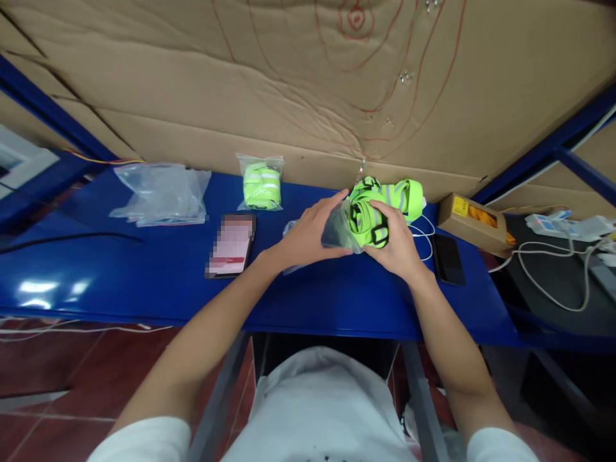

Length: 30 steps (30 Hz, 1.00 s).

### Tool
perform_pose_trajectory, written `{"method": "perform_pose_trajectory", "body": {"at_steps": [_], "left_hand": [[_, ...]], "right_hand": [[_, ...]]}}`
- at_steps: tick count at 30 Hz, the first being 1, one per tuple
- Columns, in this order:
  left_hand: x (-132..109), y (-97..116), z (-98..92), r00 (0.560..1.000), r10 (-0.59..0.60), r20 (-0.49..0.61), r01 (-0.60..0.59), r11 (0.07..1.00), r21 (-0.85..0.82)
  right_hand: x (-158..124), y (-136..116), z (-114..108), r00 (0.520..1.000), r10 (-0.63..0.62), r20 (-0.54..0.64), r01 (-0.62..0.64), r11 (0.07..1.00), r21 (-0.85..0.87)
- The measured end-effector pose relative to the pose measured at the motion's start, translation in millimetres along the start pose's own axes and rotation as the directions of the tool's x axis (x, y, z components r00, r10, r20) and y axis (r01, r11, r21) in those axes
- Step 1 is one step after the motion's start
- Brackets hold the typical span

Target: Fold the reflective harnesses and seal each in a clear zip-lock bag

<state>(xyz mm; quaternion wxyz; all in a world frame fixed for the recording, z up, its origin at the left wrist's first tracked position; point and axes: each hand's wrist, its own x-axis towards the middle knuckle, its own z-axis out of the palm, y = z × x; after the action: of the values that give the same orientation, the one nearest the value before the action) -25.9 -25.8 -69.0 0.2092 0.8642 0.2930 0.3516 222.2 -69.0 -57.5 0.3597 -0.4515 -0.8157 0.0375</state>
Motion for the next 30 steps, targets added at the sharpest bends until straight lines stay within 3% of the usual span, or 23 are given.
{"method": "perform_pose_trajectory", "body": {"at_steps": [4, 8, 13, 16, 21, 30], "left_hand": [[1, -1, -0.4, 1.0, 0.014, -0.004, -0.014, 0.998, -0.055], [-1, -1, 4.7, 1.0, 0.001, 0.019, -0.001, 1.0, -0.021], [-4, 0, 15.0, 0.991, -0.031, 0.13, 0.02, 0.996, 0.088], [-4, -1, 19.5, 0.987, -0.023, 0.158, -0.001, 0.989, 0.147], [-5, -3, 23.3, 0.993, 0.047, 0.109, -0.07, 0.976, 0.208], [-6, 1, 27.1, 0.989, 0.105, 0.1, -0.134, 0.923, 0.36]], "right_hand": [[0, 3, -5, 0.992, -0.093, 0.086, 0.108, 0.974, -0.199], [-1, 3, -2, 0.984, -0.037, 0.174, 0.098, 0.928, -0.36], [-3, -5, 6, 0.975, -0.031, 0.22, 0.135, 0.87, -0.475], [-4, -12, 9, 0.972, -0.021, 0.236, 0.139, 0.857, -0.496], [-5, -21, 12, 0.967, -0.03, 0.254, 0.156, 0.858, -0.49], [-7, -26, 22, 0.981, 0.062, 0.182, 0.031, 0.883, -0.469]]}}
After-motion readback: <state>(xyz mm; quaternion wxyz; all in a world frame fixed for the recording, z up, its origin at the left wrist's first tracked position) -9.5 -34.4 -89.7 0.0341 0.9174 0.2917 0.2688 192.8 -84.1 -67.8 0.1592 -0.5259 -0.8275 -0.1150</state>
